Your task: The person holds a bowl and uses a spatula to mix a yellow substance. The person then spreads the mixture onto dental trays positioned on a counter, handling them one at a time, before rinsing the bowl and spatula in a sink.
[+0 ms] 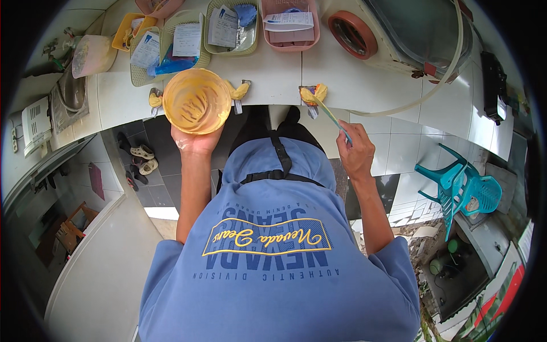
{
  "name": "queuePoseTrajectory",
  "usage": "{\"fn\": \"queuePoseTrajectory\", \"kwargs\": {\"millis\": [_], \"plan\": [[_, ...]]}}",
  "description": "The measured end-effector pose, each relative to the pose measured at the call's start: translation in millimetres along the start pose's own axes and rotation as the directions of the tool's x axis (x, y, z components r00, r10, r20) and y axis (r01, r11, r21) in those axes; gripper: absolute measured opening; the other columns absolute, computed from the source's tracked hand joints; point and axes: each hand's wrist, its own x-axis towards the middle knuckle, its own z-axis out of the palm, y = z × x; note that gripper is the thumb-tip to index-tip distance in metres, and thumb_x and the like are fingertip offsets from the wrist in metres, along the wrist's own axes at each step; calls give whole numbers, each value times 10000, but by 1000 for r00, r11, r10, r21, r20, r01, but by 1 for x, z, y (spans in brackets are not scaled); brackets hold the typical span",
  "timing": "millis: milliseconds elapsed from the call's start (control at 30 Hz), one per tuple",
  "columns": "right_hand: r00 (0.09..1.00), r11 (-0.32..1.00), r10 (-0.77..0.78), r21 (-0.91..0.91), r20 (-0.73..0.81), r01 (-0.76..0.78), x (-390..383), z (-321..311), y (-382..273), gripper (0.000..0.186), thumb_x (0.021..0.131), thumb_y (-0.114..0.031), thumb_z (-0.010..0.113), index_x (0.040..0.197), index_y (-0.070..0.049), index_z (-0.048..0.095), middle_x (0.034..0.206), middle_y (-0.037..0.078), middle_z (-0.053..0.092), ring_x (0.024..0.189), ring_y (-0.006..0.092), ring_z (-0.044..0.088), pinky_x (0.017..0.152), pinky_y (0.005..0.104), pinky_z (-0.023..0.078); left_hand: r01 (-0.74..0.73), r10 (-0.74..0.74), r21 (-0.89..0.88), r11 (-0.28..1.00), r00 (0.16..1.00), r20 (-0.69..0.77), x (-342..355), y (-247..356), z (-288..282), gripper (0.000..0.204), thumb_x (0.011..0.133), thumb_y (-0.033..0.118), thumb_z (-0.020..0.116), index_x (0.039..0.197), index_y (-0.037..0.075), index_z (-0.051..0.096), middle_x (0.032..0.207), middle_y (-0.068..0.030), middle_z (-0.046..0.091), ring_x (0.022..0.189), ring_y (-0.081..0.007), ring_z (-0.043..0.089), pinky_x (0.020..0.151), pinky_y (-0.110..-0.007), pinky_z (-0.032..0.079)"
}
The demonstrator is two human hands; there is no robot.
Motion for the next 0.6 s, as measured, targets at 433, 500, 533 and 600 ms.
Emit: {"fn": "queuePoseTrajectory", "kwargs": {"millis": [433, 500, 533, 600], "plan": [[997, 999, 19, -38, -79, -22, 21, -9, 9, 241, 828, -34, 624, 1061, -65, 679, 868, 64, 629, 525, 170, 576, 505, 290, 484, -15, 15, -16, 1000, 1000, -4, -9, 0, -11, 532, 931, 471, 486, 1286, 75, 514, 1269, -124, 563, 1186, -319, 536, 1027, -505, 427], [997, 999, 33, -41, -77, -36, 23, -9, 12, 236, 830, -36, 622, 1057, -62, 680, 878, 72, 634, 543, 184, 588, 511, 294, 488, -26, 26, -17, 1000, 1000, -5, -9, 0, -12, 530, 932, 470, 487, 1284, 75, 514, 1266, -124, 564, 1183, -318, 538, 1025, -503, 428], [996, 998, 49, -43, -74, -52, 24, -9, 13, 232, 832, -37, 619, 1054, -59, 681, 888, 80, 638, 561, 198, 599, 518, 298, 492, -35, 34, -14, 999, 999, -8, -10, 0, -11, 521, 933, 463, 487, 1279, 75, 518, 1263, -124, 567, 1180, -316, 541, 1023, -499, 432], [996, 997, 58, -40, -65, -60, 24, -8, 14, 229, 832, -38, 618, 1052, -55, 682, 897, 86, 642, 580, 208, 608, 522, 299, 496, -44, 44, -15, 999, 999, -11, -11, 0, -11, 512, 935, 456, 486, 1274, 74, 521, 1259, -124, 569, 1176, -314, 543, 1021, -496, 435]]}}
